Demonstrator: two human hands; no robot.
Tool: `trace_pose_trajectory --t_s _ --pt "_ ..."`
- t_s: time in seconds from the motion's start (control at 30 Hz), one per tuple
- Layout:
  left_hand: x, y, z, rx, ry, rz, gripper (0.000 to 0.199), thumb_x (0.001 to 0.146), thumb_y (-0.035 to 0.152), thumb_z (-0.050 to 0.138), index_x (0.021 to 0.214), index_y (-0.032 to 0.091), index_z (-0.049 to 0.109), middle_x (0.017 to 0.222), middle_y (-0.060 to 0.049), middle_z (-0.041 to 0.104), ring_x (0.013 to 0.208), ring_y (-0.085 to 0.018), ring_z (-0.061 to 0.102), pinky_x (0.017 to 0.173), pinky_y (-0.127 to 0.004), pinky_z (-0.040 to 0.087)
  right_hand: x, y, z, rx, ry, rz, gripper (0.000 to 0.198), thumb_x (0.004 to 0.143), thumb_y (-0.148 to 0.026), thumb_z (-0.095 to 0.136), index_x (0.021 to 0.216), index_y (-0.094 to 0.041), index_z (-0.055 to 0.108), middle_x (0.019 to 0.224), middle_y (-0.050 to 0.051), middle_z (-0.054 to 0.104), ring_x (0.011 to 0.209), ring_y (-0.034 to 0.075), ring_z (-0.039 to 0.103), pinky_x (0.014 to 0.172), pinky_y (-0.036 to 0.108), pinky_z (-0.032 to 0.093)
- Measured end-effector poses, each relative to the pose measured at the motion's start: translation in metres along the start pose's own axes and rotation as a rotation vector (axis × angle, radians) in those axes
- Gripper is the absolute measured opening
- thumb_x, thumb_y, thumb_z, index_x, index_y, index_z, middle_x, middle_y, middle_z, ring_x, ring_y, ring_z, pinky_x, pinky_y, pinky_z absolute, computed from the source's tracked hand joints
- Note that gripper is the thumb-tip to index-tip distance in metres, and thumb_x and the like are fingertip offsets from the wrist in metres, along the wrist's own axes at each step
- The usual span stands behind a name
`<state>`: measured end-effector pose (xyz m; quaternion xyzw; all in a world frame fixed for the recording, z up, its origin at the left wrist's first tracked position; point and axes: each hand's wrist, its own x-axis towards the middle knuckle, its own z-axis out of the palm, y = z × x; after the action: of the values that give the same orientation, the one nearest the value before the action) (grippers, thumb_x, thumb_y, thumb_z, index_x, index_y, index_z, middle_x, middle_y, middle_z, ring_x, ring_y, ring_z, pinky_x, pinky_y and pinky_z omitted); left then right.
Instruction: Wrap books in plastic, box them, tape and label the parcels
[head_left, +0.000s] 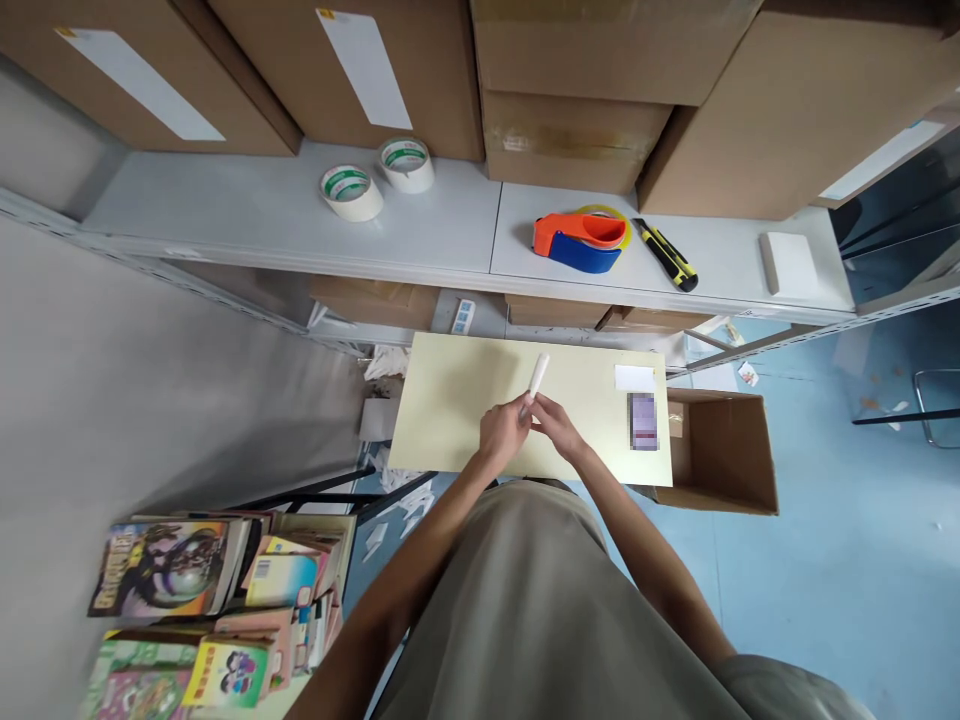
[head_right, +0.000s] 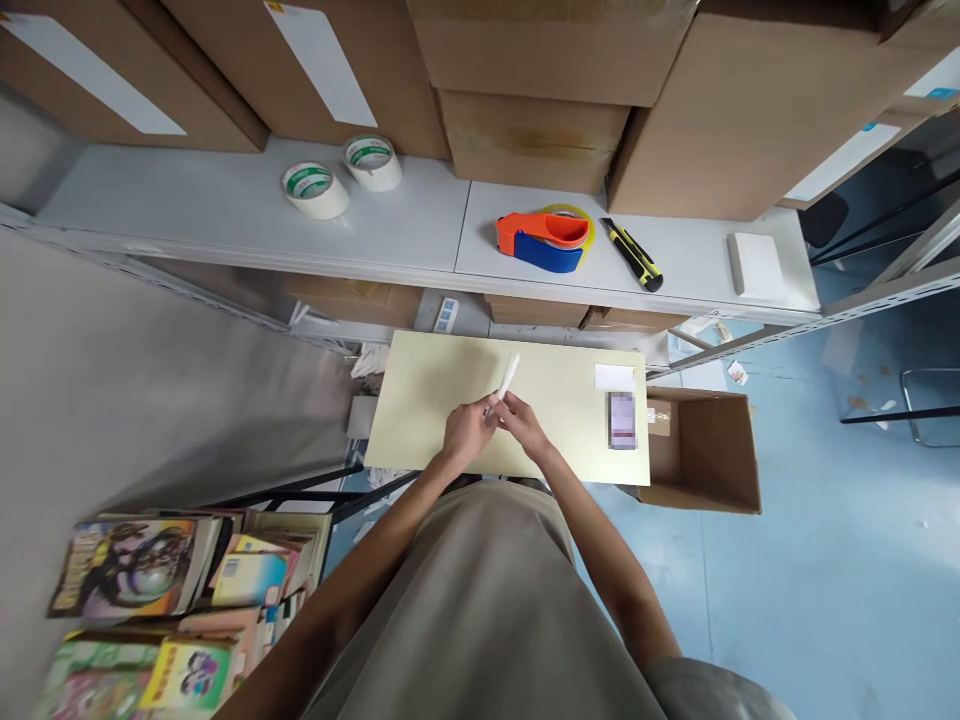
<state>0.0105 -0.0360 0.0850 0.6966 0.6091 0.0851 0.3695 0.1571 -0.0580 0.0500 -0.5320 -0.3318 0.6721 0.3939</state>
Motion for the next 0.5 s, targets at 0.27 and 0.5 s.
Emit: trace_pose_trajectory --t_s 0.27,0.5 --pt "-0.002 -0.02 0.011 -0.526 -0.165 0.155 0.067 0.091 0.042 0.081 0.154 0.022 0.067 0.163 -0.015 0.064 0.143 -0.037 0.066 0.115 -0.047 0.058 0.006 0.008 -0.017 0.074 0.186 -0.037 0.067 0.086 -0.089 0.07 0.098 -0.023 0.074 0.093 0.007 0.08 0.091 0.028 0.074 0.079 0.039 0.061" --pt "0.013 -0.058 -0.048 -0.868 0.05 -0.065 0.078 0.084 0.064 0.087 0.146 0.019 0.071 0.157 -0.019 0.068 0.151 -0.041 0.059 0.127 -0.054 0.047 0.004 -0.014 -0.047 0.348 -0.058 0.096 0.058 0.093 -0.075 0.076 0.12 -0.023 0.078 0.119 0.011 0.085 0.126 0.035 0.077 0.11 0.05 0.062"
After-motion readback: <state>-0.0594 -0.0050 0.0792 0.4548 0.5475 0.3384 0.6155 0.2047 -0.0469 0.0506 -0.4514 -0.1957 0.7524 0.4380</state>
